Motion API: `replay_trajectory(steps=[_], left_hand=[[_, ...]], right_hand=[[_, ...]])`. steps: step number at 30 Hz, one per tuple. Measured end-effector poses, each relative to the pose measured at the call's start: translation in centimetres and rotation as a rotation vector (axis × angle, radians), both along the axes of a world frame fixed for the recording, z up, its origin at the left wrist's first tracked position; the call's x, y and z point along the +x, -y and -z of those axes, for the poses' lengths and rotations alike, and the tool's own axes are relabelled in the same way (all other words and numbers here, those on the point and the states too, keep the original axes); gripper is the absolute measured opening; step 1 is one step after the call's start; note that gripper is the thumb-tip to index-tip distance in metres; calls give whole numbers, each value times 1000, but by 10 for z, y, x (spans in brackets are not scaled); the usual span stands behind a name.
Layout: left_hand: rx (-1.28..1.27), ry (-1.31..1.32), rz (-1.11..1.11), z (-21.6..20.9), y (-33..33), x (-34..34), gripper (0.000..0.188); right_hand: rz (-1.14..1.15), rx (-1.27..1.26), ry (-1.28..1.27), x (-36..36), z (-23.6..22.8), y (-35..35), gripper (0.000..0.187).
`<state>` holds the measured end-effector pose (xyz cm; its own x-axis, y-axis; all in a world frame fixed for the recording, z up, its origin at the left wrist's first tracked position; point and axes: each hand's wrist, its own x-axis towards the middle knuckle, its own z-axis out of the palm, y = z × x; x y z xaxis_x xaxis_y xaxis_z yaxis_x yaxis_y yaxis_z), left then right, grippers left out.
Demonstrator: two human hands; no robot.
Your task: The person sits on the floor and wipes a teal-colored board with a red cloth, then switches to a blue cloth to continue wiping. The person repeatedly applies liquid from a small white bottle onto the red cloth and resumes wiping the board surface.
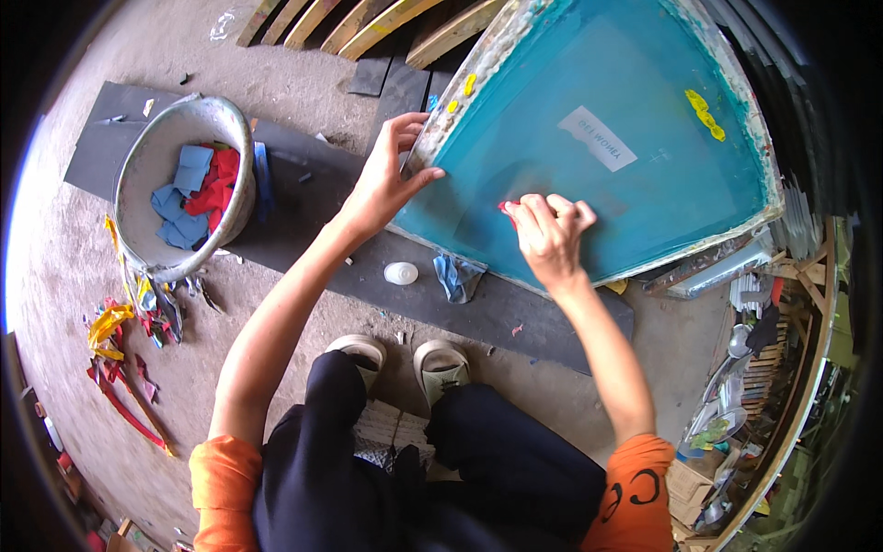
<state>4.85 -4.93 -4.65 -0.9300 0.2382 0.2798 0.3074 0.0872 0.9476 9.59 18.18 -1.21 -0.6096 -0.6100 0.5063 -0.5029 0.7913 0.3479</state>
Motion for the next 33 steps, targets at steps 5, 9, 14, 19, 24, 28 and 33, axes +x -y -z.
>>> replay_trajectory(steps=[5,9,14,19,24,28,33], left_hand=[[-43,-43,-19,1,0,-1,65],[-19,-17,-11,-1,-1,1,65],[-1,-22,7,1,0,-4,65],[9,-6,4,0,-1,1,66],[-45,-9,-12,-7,2,-2,66],[-7,-3,4,-2,2,-2,66],[-6,-2,8,1,-2,2,65]], right_hand=[[139,-278,26,1,-2,-4,8],[104,-243,-26,1,-16,-7,11],[-5,-80,99,9,4,-4,10],[115,-164,68,10,14,-7,9],[211,-529,1,-1,-7,-11,9],[-45,-69,104,6,-5,-16,11],[40,-99,103,13,1,-18,13]])
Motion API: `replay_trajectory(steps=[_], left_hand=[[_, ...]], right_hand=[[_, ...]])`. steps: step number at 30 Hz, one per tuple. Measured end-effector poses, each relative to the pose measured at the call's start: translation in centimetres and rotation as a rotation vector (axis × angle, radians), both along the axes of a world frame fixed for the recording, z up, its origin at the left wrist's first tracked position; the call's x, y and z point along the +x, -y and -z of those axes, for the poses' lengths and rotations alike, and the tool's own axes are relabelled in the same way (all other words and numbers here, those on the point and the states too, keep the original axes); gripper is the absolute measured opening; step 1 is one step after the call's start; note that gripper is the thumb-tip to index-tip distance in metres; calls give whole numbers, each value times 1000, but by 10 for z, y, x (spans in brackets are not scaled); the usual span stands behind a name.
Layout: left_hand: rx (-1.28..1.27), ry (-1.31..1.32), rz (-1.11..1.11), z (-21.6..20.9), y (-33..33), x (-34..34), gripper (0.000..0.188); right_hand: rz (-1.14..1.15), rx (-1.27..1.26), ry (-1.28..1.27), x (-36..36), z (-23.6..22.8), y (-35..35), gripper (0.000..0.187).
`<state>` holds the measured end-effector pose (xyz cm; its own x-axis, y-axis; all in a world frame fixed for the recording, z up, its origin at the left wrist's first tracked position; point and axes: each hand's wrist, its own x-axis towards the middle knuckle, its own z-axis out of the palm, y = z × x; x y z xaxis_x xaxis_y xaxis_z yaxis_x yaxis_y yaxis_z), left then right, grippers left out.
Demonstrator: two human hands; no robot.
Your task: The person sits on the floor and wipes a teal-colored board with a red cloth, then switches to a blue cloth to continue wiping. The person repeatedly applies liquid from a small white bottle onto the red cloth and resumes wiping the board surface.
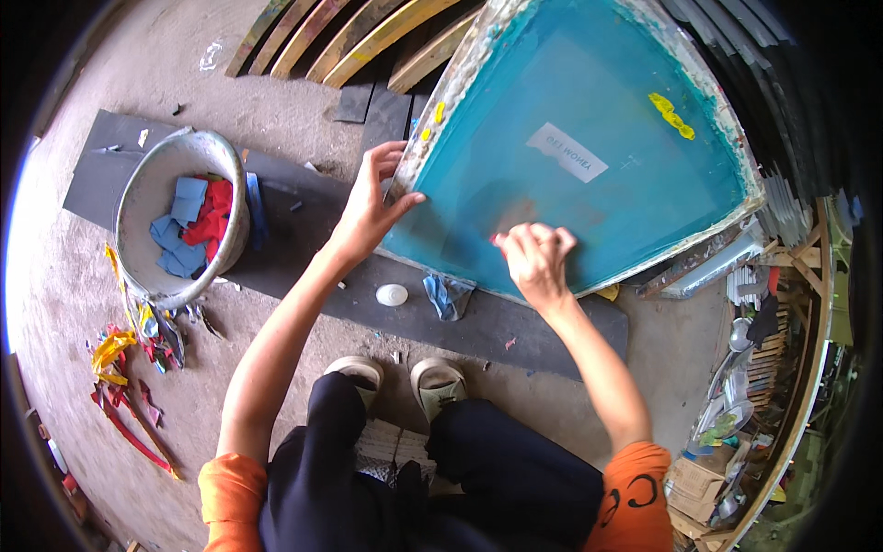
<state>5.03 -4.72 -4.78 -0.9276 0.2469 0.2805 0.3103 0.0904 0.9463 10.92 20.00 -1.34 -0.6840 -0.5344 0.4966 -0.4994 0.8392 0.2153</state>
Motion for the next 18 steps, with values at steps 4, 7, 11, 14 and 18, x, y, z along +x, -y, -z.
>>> replay_trajectory(steps=[4,7,11,14,18], left_hand=[[-4,-39,-33,-2,2,-3,64],[23,-43,-20,-1,0,-6,63],[6,6,-16,-3,7,-1,65],[-16,-22,-5,1,0,-6,67],[-17,-30,-8,-1,5,-8,66]], right_hand=[[178,-262,-126,-5,-20,-5,9],[12,201,4,5,6,-4,8],[150,-235,-106,-8,-20,-10,6],[-41,114,25,5,1,-20,9],[200,-247,-104,0,-10,-13,12]])
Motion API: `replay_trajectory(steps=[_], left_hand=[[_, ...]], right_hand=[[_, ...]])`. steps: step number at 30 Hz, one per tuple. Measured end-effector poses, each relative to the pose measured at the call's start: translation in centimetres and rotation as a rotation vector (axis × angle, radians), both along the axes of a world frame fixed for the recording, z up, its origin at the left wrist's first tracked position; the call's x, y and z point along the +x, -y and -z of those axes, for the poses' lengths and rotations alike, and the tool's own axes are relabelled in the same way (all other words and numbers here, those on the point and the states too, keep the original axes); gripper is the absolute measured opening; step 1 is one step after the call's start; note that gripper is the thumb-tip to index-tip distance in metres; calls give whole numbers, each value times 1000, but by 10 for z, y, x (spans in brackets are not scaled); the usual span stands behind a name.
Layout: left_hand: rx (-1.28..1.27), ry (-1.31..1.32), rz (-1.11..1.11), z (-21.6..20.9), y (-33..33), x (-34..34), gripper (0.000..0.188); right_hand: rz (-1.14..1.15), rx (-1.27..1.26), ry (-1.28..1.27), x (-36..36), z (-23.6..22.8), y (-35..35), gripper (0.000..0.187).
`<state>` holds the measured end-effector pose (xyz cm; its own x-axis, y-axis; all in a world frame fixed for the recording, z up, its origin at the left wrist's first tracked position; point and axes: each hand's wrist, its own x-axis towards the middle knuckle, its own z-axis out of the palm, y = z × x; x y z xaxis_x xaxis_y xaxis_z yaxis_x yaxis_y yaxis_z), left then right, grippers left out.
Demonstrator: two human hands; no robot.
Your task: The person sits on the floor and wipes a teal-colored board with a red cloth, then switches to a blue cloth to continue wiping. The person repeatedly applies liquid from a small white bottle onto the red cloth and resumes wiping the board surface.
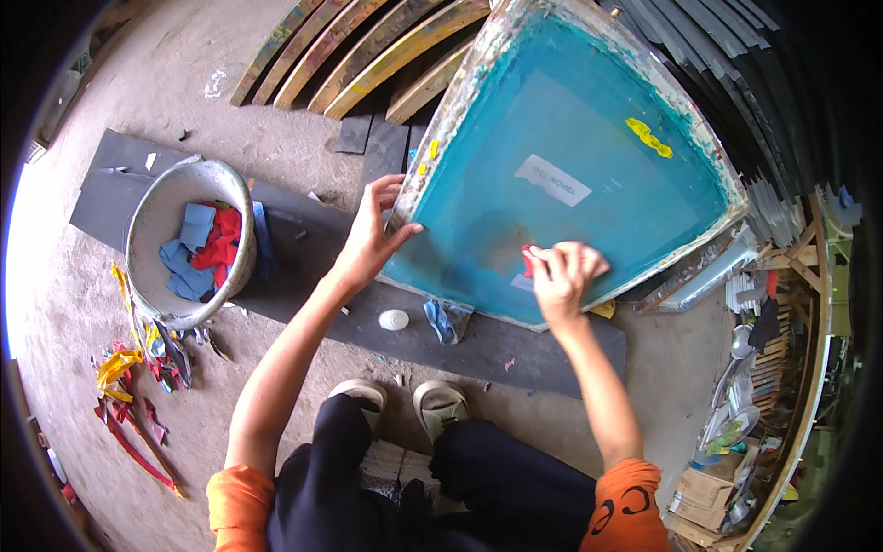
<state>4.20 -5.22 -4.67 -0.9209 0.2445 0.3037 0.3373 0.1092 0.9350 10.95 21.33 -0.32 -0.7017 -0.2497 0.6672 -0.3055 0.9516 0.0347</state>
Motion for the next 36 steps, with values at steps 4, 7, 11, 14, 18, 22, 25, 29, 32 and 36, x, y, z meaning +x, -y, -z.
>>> replay_trajectory(steps=[4,7,11,14,18,22,25,29,32,36], left_hand=[[11,30,19,0,-3,5,65],[40,-39,-19,4,-3,-2,65],[40,35,2,2,-5,3,65],[33,35,-5,3,-4,7,65],[35,2,6,3,-2,3,64],[36,41,12,-1,-6,4,65],[19,40,-8,1,-1,8,66],[19,48,1,0,-3,3,66],[22,60,17,-5,-4,4,65],[21,27,15,-1,-2,4,64]], right_hand=[[-209,275,39,-2,-7,-4,12],[-8,9,-64,-19,-16,0,13],[-129,171,13,-6,-5,2,14],[23,-118,-87,-13,-10,21,13],[-138,209,16,-16,-16,22,11],[-118,213,45,-11,0,29,10],[-215,254,43,-18,-11,34,10],[-93,232,63,-6,11,44,9],[-170,342,92,-1,24,20,9],[-98,292,111,16,47,16,11]])
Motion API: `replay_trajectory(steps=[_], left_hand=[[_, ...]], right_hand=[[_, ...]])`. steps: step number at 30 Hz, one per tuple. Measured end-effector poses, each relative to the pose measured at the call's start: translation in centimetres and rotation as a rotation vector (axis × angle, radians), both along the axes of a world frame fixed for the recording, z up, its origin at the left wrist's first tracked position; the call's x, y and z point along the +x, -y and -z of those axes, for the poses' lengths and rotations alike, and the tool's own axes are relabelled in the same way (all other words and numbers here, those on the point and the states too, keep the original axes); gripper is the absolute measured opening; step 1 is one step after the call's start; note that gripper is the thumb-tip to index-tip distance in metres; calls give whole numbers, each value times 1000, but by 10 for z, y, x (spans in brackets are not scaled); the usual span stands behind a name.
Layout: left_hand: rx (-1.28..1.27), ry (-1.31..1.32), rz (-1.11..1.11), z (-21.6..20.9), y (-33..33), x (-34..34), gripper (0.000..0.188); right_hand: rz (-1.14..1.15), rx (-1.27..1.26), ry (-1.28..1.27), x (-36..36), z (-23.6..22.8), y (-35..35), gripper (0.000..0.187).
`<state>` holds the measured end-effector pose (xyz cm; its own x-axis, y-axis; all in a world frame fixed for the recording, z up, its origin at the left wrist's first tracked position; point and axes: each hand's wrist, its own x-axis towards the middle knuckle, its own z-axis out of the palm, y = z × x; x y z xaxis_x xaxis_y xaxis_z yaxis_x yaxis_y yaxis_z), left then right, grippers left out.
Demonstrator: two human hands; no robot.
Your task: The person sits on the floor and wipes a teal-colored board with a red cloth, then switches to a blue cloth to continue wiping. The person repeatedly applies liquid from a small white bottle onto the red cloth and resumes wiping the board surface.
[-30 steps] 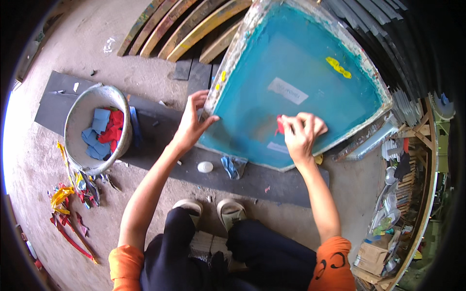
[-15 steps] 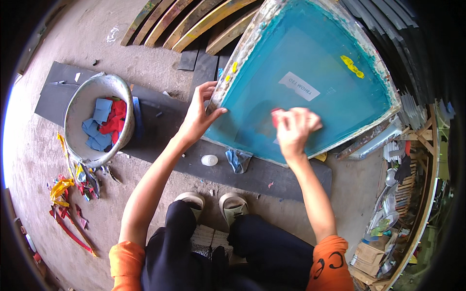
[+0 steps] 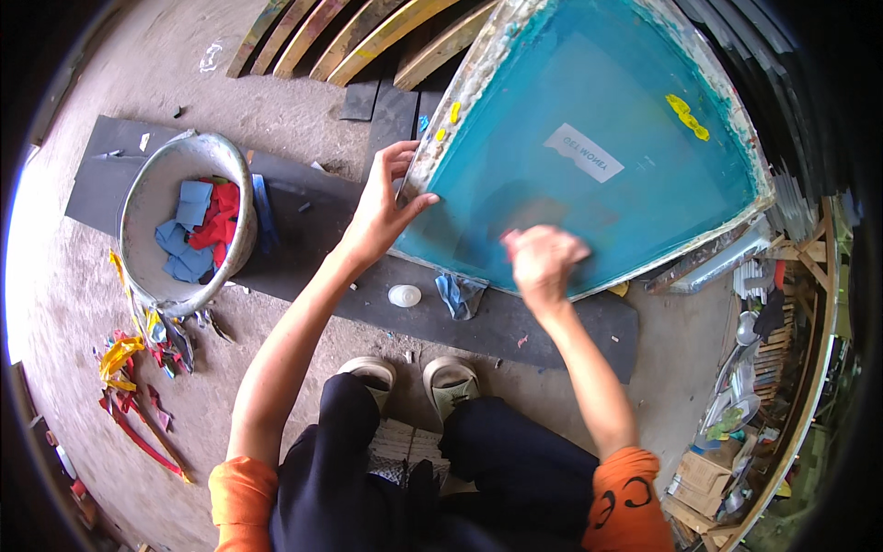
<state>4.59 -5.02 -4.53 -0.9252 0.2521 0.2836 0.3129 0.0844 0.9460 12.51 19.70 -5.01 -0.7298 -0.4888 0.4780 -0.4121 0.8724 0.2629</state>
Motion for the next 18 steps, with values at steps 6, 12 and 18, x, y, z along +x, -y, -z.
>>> replay_trajectory(steps=[6,12,18], left_hand=[[-8,-7,3,1,2,-4,66],[19,-38,-35,6,0,-2,64],[16,-36,-33,8,1,0,64]], right_hand=[[75,-153,-66,-2,-1,-11,11],[165,-268,-178,-7,-34,-7,16],[44,-542,14,26,-31,0,21]])
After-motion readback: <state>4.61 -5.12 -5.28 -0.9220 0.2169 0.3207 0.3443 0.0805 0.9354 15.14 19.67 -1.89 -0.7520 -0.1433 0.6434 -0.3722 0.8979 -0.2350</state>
